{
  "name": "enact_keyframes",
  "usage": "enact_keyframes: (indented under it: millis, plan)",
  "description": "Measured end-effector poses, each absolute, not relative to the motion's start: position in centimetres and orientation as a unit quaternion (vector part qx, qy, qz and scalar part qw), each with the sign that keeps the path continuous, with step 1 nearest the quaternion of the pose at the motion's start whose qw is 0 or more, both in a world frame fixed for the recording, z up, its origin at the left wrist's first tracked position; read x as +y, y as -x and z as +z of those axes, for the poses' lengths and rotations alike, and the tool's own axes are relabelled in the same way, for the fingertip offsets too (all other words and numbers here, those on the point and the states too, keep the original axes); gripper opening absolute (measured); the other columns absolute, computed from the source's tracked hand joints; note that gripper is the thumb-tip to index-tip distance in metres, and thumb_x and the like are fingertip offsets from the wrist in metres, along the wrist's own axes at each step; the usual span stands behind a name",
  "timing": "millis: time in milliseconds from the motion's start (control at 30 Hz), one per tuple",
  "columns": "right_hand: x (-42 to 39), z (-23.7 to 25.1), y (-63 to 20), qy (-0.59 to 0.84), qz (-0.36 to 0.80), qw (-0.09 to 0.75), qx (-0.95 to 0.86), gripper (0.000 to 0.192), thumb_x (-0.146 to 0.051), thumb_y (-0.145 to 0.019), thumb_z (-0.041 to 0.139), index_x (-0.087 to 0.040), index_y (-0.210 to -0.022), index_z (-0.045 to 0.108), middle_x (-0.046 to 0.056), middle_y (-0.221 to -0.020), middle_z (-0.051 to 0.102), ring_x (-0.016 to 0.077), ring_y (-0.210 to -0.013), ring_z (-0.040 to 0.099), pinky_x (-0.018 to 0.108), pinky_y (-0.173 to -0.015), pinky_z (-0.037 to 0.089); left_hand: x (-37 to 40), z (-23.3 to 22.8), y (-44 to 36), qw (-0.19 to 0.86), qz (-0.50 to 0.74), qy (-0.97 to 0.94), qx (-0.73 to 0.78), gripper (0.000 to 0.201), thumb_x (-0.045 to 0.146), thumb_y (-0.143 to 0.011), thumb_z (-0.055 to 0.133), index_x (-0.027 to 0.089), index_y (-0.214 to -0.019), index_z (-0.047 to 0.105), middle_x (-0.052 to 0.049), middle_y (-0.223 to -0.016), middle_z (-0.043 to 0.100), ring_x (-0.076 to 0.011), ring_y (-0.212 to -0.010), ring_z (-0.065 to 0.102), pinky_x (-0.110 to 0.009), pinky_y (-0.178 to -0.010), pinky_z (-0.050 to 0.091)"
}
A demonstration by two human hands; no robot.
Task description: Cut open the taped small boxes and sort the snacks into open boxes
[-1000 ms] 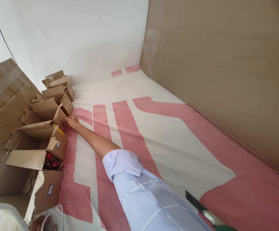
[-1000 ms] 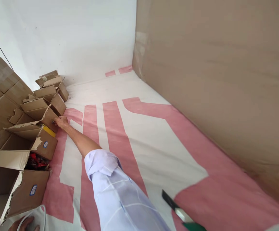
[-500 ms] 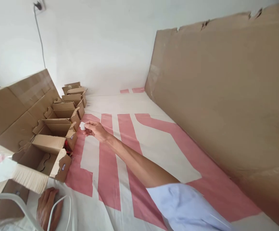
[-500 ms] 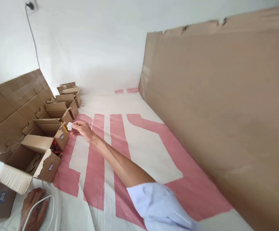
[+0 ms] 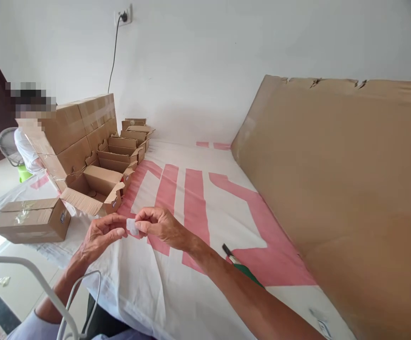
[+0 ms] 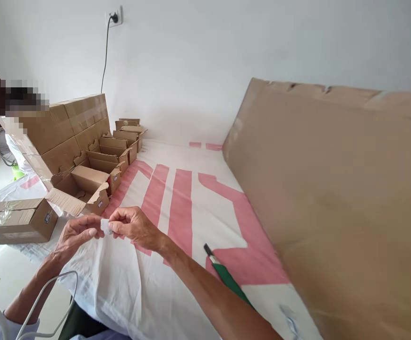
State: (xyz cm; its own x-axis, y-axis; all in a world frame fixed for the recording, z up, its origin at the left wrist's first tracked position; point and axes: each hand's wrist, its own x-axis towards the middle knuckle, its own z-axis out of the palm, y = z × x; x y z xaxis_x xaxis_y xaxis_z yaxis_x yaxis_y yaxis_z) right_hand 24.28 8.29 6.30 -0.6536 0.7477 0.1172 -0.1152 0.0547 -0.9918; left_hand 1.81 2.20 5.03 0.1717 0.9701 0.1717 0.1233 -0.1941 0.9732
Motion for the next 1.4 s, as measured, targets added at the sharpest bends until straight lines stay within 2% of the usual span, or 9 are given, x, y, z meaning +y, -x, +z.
enact_keyframes:
  millis: [200,367,500,667,733,833,933,1100,1400]
  plan:
    - [5.2,6.2,-24.4,0.265,0.570,0.357,-0.691,0.020,-0.038,-0.081,0.077,-0.022,-0.072,0.069,-0.003,-0.065,0.058,0.0122,-0.061,0.049,0.027,-0.058,0.039,1.1,5.7,-3.4,0.383,0.493,-0.679,0.386,0.029,0.045,-0.086,0.088,0.016,-0.084,0.081,-0.005,-0.080,0.075,-0.0159,-0.073,0.067,-0.027,-0.068,0.053]
    - [3.5,5.2,-24.7,0.278,0.653,0.363,-0.604,0.054,-0.072,-0.082,0.077,-0.019,-0.087,0.076,0.006,-0.086,0.074,0.0161,-0.071,0.067,0.029,-0.065,0.053,-0.4,5.0,-3.6,0.216,0.577,-0.714,0.332,0.008,0.027,-0.091,0.084,0.022,-0.085,0.083,-0.006,-0.092,0.077,-0.0180,-0.086,0.073,-0.030,-0.079,0.058]
    - [2.3,3.5,-23.8,0.272,0.735,0.330,-0.527,0.064,-0.079,-0.071,0.083,-0.016,-0.080,0.075,0.005,-0.077,0.073,0.0144,-0.061,0.067,0.027,-0.057,0.051,-1.6,4.2,-3.4,0.165,0.585,-0.731,0.309,0.009,0.018,-0.092,0.081,0.026,-0.092,0.086,-0.006,-0.102,0.075,-0.0178,-0.091,0.074,-0.029,-0.081,0.059]
    - [1.3,2.9,-22.5,0.264,0.733,0.348,-0.521,0.047,-0.060,-0.070,0.092,-0.018,-0.078,0.074,0.001,-0.072,0.072,0.0126,-0.059,0.065,0.026,-0.058,0.051,-2.6,2.9,-2.8,0.202,0.585,-0.717,0.321,0.010,0.020,-0.092,0.081,0.028,-0.094,0.088,-0.008,-0.105,0.075,-0.0195,-0.098,0.074,-0.031,-0.086,0.059]
    - [1.1,3.0,-22.2,0.269,0.712,0.366,-0.536,0.043,-0.057,-0.072,0.091,-0.018,-0.077,0.073,0.001,-0.073,0.072,0.0127,-0.060,0.065,0.027,-0.059,0.052,-2.9,2.4,-2.4,0.270,0.606,-0.667,0.339,0.012,0.025,-0.089,0.085,0.028,-0.100,0.088,-0.008,-0.109,0.076,-0.0206,-0.098,0.074,-0.030,-0.083,0.060]
    - [0.8,3.4,-21.7,0.288,0.662,0.380,-0.579,0.035,-0.051,-0.076,0.087,-0.019,-0.075,0.073,0.001,-0.073,0.073,0.0126,-0.060,0.064,0.028,-0.062,0.053,-3.4,2.1,-1.8,0.423,0.626,-0.549,0.357,0.035,0.041,-0.083,0.091,0.024,-0.113,0.084,-0.009,-0.106,0.079,-0.0201,-0.085,0.075,-0.029,-0.070,0.060]
    - [0.5,3.8,-21.2,0.306,0.613,0.377,-0.623,0.025,-0.043,-0.079,0.083,-0.020,-0.074,0.074,0.001,-0.071,0.073,0.0130,-0.062,0.065,0.028,-0.064,0.053,-3.8,2.1,-1.5,0.509,0.605,-0.479,0.382,0.043,0.050,-0.074,0.095,0.018,-0.101,0.085,-0.008,-0.087,0.080,-0.0186,-0.071,0.073,-0.027,-0.063,0.059]
    - [0.4,4.0,-20.3,0.307,0.592,0.361,-0.652,0.027,-0.047,-0.083,0.079,-0.020,-0.082,0.076,0.002,-0.077,0.076,0.0147,-0.065,0.068,0.030,-0.064,0.055,-4.4,2.4,-1.2,0.534,0.581,-0.460,0.406,0.040,0.051,-0.065,0.100,0.016,-0.076,0.082,-0.006,-0.069,0.078,-0.0147,-0.061,0.069,-0.024,-0.060,0.056]
    - [0.5,4.3,-19.5,0.304,0.605,0.334,-0.656,0.028,-0.046,-0.082,0.077,-0.020,-0.074,0.074,0.001,-0.067,0.072,0.0143,-0.062,0.067,0.029,-0.062,0.055,-4.9,1.6,-0.4,0.469,0.608,-0.486,0.416,0.034,0.049,-0.072,0.096,0.018,-0.080,0.084,-0.007,-0.073,0.080,-0.0162,-0.065,0.071,-0.025,-0.062,0.057]
